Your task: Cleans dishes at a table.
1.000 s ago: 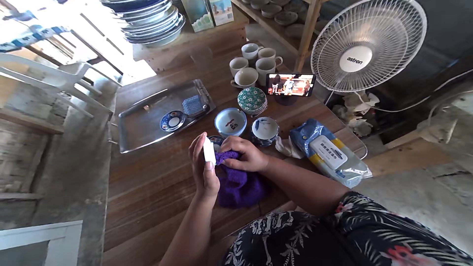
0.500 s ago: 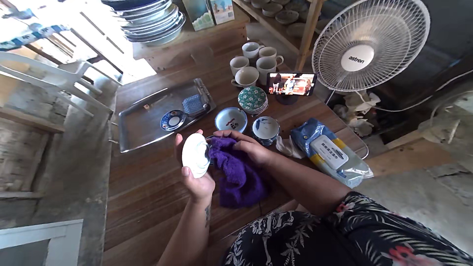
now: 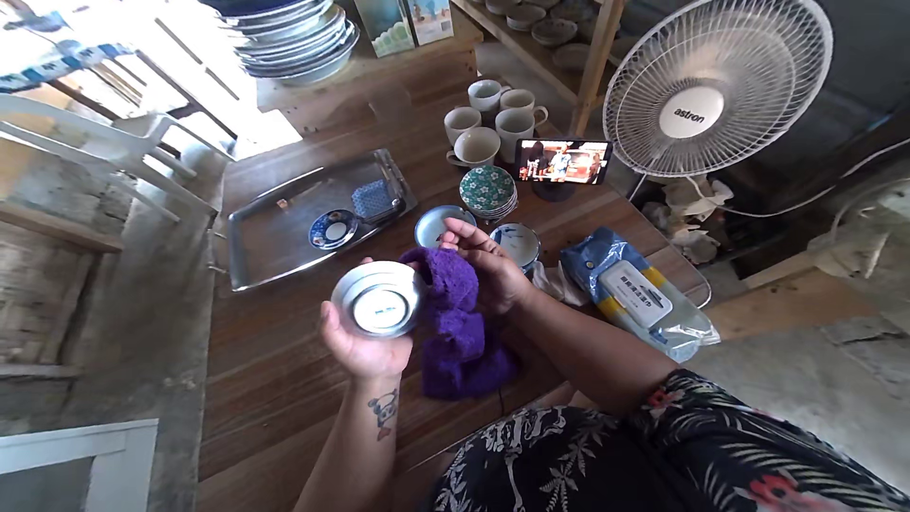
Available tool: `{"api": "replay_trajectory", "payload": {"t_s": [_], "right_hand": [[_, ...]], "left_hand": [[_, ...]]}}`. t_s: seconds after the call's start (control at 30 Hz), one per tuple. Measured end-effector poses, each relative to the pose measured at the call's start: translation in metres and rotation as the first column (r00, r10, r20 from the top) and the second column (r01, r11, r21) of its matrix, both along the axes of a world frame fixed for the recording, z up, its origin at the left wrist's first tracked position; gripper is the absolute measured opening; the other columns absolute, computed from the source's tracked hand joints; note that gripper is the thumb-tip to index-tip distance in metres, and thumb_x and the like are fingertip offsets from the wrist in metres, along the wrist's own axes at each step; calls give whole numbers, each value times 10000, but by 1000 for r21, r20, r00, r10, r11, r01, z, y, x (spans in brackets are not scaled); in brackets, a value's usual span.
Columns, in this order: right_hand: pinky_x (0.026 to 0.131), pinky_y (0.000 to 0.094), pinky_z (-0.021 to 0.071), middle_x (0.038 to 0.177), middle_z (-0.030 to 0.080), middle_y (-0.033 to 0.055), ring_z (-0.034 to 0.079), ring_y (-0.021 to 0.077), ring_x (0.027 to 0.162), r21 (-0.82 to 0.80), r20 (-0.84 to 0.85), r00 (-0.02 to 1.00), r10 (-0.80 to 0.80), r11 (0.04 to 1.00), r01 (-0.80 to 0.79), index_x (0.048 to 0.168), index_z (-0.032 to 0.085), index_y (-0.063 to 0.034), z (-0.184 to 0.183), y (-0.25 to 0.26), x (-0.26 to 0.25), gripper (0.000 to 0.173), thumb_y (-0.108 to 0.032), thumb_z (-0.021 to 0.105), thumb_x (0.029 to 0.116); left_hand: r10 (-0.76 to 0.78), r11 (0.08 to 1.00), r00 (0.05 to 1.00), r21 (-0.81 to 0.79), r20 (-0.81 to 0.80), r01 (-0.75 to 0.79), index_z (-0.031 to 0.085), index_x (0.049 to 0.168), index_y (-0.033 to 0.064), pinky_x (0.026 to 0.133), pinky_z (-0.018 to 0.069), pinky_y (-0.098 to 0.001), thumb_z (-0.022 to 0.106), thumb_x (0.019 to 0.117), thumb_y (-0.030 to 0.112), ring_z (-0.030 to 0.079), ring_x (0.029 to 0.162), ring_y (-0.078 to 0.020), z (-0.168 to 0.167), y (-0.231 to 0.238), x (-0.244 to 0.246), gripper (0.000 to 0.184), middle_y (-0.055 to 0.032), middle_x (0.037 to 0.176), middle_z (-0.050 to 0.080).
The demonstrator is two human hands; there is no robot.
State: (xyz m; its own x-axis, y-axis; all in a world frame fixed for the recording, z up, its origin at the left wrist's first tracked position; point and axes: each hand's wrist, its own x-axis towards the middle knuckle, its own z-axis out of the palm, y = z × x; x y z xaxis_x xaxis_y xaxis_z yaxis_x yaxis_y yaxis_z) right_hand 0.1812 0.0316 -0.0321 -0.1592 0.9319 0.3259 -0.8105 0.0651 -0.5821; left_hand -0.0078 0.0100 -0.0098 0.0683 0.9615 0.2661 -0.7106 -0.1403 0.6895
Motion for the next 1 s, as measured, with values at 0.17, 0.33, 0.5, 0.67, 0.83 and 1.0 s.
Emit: {"api": "replay_trajectory", "payload": {"t_s": [0.17,0.33,0.5,0.67,0.83,1.0], "right_hand": [[860,275,587,1309,670,-46,679,71,1086,-70,-100,991,84,993,-91,1429,559,-319,-1,-9,1,434,-205,568,1010],[1034,339,505,1444,583,35,593,141,1270,13,2,980,201,979,-201,1522,447,-204,6,-18,-8,537,-285,488,992],[1051,344,479,1580,425,82,519,151,1324,150,288,944,162,966,-212,1601,303,-119,7,-21,-13,951,-706,548,895],[1161,342,404,1606,369,169,460,172,1405,210,581,804,127,931,-298,1629,106,-12,13,-27,-16,979,-228,699,881],[1142,348,429,1462,526,263,551,213,1334,482,630,712,-310,875,-46,1493,400,120,4,-37,-27,565,-154,547,1021],[1122,345,459,1407,566,269,586,200,1292,556,513,643,-568,791,256,1468,399,155,0,-38,-32,567,-89,582,990]], "left_hand": [[-144,973,984,-196,-108,121,683,1134,207,845,602,-347,295,1082,416,704,974,-121,-6,-8,18,444,-3,1040,729],[-59,985,949,-172,-309,5,611,1255,190,956,566,-377,325,1086,404,670,1087,-126,-11,-14,27,395,5,1137,707],[118,974,905,-130,-409,-186,596,1264,167,926,575,-342,336,1085,438,670,1047,-102,-15,-11,27,416,19,1105,700],[198,966,910,-85,-364,-244,636,1144,217,804,591,-258,433,1046,513,680,919,-41,-13,-8,19,372,64,973,711],[330,931,795,37,-509,-363,510,1221,204,819,564,-232,281,1117,287,642,928,-14,-12,-9,21,265,91,1004,638],[302,945,725,294,-619,-142,265,1580,120,1190,351,-355,298,1060,582,405,1423,-121,-26,-14,23,696,-12,1570,402]]}}
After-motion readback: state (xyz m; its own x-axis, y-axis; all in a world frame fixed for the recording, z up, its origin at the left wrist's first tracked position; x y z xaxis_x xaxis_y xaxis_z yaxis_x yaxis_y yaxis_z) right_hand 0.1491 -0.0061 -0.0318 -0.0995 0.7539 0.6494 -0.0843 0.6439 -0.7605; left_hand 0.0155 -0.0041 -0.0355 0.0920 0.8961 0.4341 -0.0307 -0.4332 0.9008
